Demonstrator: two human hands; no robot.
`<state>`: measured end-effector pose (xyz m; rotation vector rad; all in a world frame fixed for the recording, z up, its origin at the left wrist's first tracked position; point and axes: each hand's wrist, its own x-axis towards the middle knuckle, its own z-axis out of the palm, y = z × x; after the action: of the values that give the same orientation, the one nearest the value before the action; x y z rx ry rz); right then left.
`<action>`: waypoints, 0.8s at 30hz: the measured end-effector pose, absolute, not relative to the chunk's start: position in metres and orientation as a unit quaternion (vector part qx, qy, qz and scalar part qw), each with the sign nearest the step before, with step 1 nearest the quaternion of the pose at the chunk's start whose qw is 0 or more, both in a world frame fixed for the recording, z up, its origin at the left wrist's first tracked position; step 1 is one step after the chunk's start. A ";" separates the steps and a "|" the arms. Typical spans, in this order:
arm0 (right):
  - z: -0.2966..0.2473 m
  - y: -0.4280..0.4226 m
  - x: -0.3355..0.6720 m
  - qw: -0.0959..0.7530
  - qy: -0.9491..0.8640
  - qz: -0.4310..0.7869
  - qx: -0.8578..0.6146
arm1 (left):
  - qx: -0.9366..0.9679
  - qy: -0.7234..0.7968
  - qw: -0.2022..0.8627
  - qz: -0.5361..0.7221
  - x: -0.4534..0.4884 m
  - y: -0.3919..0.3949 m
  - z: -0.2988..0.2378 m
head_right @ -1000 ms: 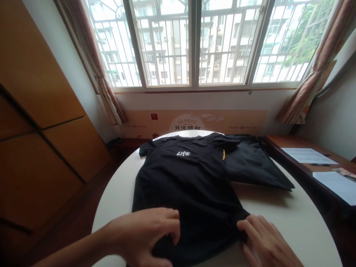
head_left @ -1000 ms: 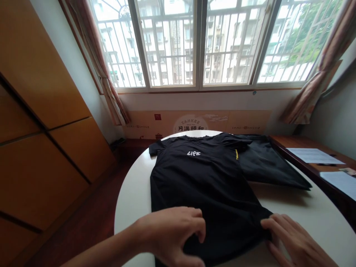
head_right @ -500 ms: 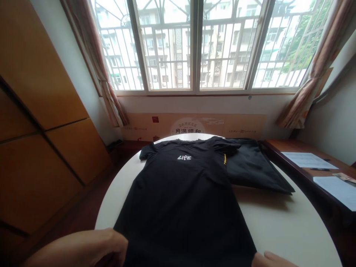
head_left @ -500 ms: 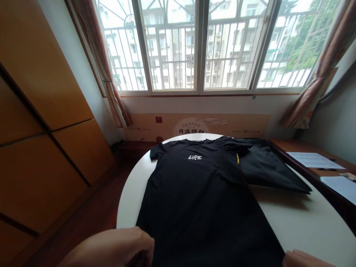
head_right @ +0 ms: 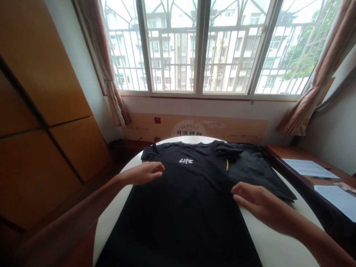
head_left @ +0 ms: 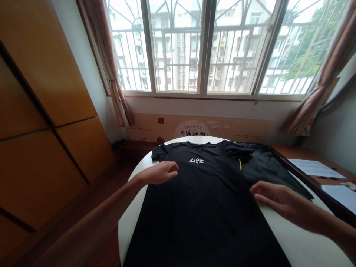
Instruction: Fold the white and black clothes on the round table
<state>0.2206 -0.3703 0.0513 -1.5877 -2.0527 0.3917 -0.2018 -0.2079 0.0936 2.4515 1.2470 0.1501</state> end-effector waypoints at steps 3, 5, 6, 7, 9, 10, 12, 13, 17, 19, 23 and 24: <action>0.071 -0.291 0.215 0.263 -0.756 0.120 -0.587 | 0.872 0.475 0.106 0.044 -0.165 -0.145 0.072; 0.070 -0.239 0.216 0.259 -0.745 0.075 -0.610 | 0.861 0.503 0.072 0.011 -0.142 -0.111 0.056; 0.068 -0.216 0.218 0.244 -0.735 0.056 -0.630 | 0.853 0.517 0.065 0.000 -0.132 -0.096 0.048; 0.064 -0.194 0.221 0.220 -0.709 0.044 -0.668 | 0.845 0.531 0.061 -0.004 -0.124 -0.083 0.041; 0.057 -0.160 0.230 0.172 -0.650 0.047 -0.738 | 0.826 0.561 0.055 0.012 -0.113 -0.062 0.027; 0.053 -0.147 0.236 0.154 -0.625 0.054 -0.763 | 0.816 0.575 0.052 0.028 -0.110 -0.053 0.021; 0.047 -0.130 0.248 0.129 -0.579 0.065 -0.802 | 0.798 0.598 0.052 0.056 -0.108 -0.039 0.012; 0.045 -0.125 0.254 0.120 -0.557 0.065 -0.819 | 0.793 0.604 0.055 0.064 -0.108 -0.033 0.009; 0.044 -0.115 0.266 0.097 -0.492 0.028 -0.865 | 0.797 0.597 0.047 0.079 -0.111 -0.019 0.001; 0.048 -0.110 0.268 0.087 -0.487 0.017 -0.869 | 0.804 0.588 0.036 0.086 -0.115 -0.015 0.000; 0.064 -0.099 0.273 0.096 -0.498 0.002 -0.862 | 0.816 0.570 0.040 0.088 -0.128 -0.010 0.002; 0.069 -0.097 0.274 0.102 -0.497 -0.005 -0.862 | 0.820 0.564 0.044 0.087 -0.132 -0.010 0.003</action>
<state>0.2744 -0.0973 0.0686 -2.5451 -1.4680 -0.0158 -0.1320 -0.0095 0.0029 2.5077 1.7233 0.2646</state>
